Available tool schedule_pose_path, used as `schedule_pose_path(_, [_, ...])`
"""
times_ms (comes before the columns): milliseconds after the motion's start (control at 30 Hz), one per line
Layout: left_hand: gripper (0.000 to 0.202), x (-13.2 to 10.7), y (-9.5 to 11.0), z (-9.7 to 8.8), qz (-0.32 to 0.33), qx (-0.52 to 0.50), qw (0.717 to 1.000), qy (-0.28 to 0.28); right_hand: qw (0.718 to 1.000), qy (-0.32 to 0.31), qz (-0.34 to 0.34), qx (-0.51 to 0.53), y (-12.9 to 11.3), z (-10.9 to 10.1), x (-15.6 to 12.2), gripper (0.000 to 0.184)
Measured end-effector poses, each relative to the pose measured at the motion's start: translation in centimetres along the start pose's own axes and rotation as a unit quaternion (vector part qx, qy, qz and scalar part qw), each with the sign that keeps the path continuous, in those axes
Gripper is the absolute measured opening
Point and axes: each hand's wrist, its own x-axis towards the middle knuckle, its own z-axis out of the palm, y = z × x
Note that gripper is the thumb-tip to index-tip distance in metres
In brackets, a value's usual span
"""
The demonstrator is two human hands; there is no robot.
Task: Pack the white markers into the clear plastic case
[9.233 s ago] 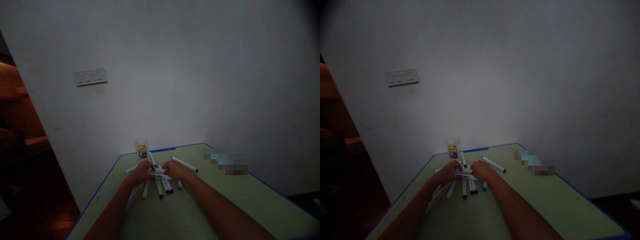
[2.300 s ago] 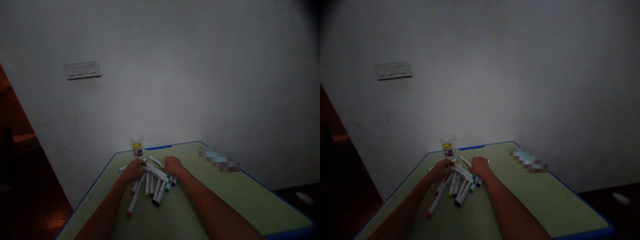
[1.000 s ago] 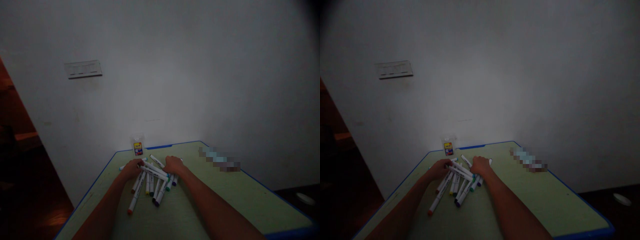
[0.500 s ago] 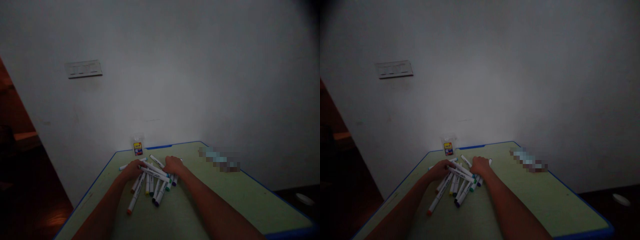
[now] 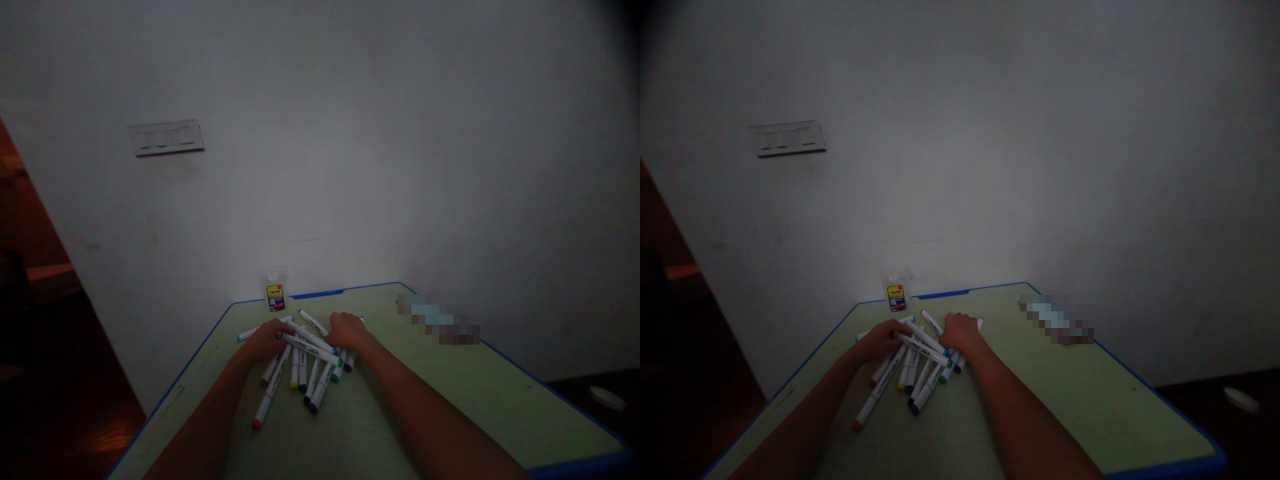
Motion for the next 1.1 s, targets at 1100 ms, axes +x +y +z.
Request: schedule_pose_path(1100, [0.023, -0.23, 0.93, -0.1, -0.03, -0.045, 0.998, -0.033, 1.0, -0.008, 0.001, -0.005, 0.07, -0.1, 0.02, 0.036])
